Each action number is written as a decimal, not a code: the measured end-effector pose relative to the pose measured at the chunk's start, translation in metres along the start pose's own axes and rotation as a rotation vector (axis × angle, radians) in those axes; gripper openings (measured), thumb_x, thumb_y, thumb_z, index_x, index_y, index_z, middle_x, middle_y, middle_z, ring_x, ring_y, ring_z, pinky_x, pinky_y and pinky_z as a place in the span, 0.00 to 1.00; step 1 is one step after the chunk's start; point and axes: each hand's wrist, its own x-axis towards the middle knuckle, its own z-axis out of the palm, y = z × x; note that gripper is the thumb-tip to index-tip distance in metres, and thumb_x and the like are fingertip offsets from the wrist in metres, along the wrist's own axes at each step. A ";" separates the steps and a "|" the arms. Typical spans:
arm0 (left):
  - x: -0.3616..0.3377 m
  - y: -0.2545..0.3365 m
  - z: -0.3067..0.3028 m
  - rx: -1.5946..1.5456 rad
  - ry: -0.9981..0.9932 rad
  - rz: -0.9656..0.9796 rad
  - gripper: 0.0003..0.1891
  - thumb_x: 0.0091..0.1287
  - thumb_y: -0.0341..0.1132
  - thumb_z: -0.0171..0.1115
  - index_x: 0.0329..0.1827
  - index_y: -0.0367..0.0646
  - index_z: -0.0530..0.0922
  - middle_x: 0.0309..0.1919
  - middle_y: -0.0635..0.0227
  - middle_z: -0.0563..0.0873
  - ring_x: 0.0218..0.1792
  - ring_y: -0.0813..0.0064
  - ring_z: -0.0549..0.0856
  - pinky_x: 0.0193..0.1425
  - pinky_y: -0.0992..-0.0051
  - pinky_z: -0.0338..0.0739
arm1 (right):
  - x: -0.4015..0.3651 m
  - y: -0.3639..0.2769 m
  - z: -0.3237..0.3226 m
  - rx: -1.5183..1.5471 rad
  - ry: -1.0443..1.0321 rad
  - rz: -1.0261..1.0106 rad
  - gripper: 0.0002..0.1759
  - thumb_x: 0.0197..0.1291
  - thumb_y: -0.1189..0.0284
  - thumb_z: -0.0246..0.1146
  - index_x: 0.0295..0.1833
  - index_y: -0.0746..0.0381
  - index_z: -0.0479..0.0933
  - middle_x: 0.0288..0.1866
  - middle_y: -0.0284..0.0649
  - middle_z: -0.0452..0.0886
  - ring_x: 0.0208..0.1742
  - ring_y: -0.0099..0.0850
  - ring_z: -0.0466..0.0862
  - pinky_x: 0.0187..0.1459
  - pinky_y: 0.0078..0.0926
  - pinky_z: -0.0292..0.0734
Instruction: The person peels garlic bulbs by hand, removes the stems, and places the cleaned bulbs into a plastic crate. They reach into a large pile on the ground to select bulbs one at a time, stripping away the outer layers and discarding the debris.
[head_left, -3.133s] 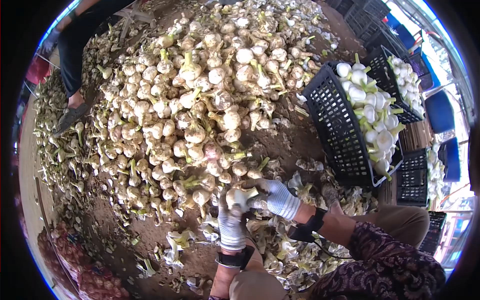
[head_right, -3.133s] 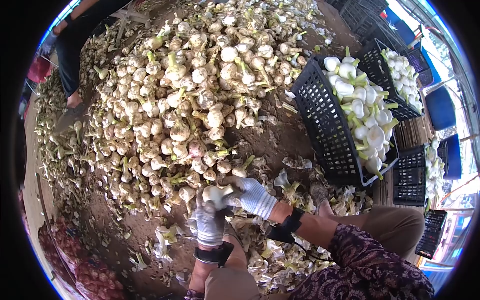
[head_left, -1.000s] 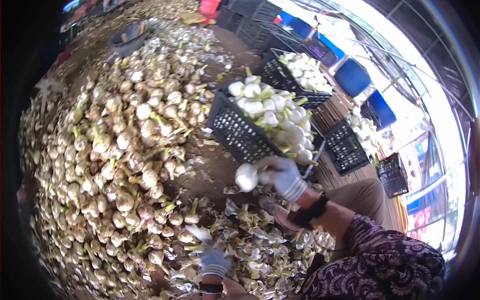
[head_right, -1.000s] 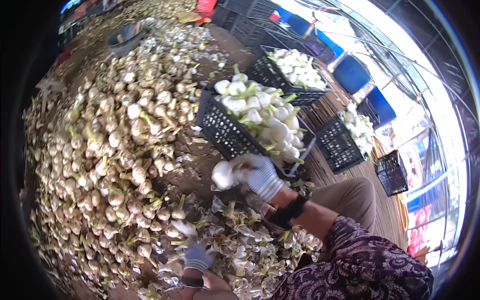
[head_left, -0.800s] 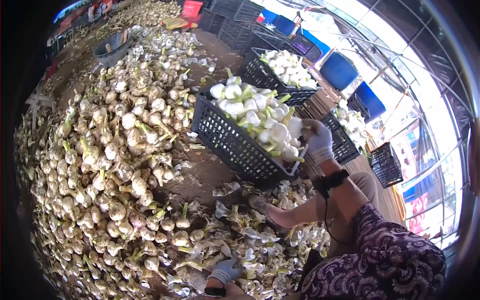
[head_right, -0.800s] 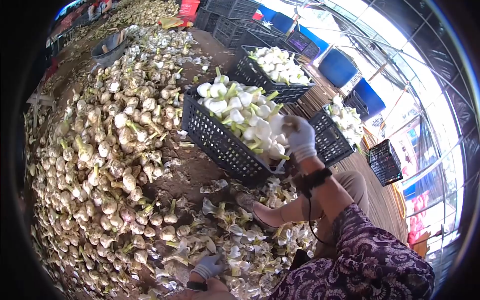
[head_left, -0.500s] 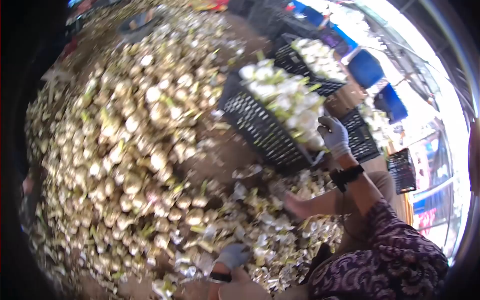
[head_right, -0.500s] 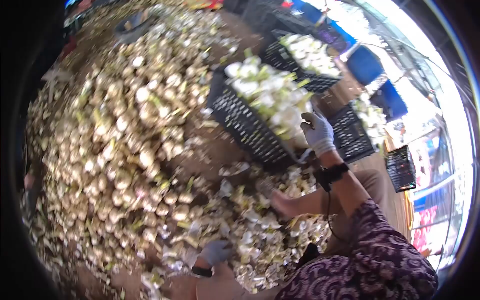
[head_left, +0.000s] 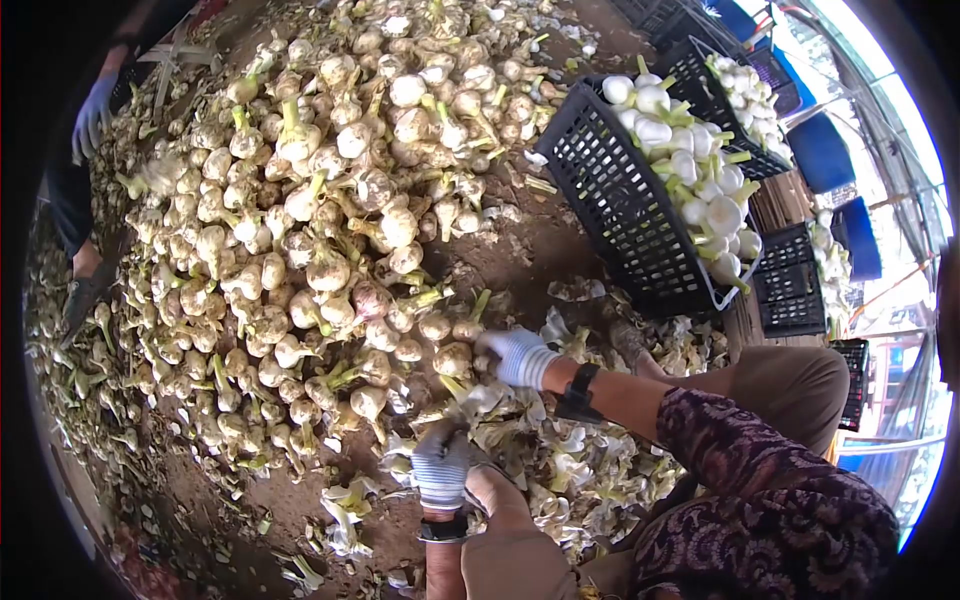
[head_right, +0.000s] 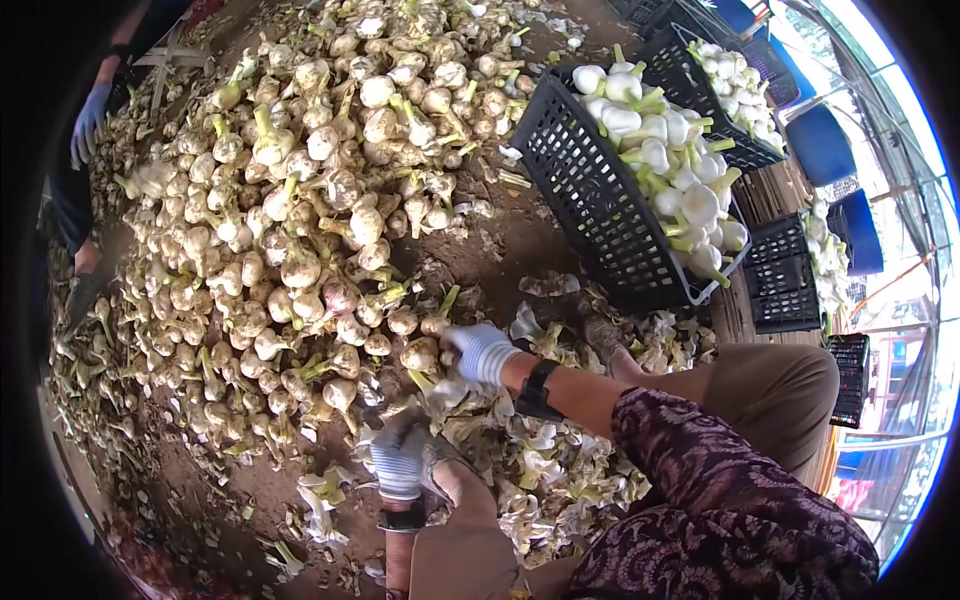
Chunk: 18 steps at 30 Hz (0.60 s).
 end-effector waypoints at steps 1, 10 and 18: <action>0.002 0.007 -0.002 -0.172 0.110 -0.078 0.10 0.56 0.21 0.56 0.40 0.37 0.81 0.32 0.62 0.85 0.33 0.69 0.84 0.41 0.74 0.78 | -0.002 0.009 0.001 0.235 0.098 0.127 0.14 0.48 0.72 0.64 0.44 0.58 0.77 0.38 0.43 0.82 0.40 0.39 0.82 0.44 0.34 0.78; 0.020 0.016 0.030 -0.411 0.076 -0.144 0.27 0.53 0.28 0.68 0.58 0.33 0.71 0.49 0.56 0.80 0.52 0.70 0.78 0.59 0.72 0.71 | -0.046 -0.025 -0.002 1.891 -0.119 0.730 0.10 0.58 0.65 0.65 0.40 0.60 0.78 0.33 0.41 0.83 0.29 0.32 0.82 0.33 0.30 0.80; 0.026 0.033 0.032 -0.739 0.066 -0.141 0.31 0.52 0.15 0.63 0.60 0.36 0.63 0.44 0.64 0.77 0.45 0.70 0.79 0.54 0.72 0.76 | -0.035 -0.028 -0.018 0.926 0.151 0.016 0.22 0.56 0.66 0.68 0.53 0.65 0.73 0.32 0.33 0.80 0.32 0.20 0.79 0.34 0.20 0.77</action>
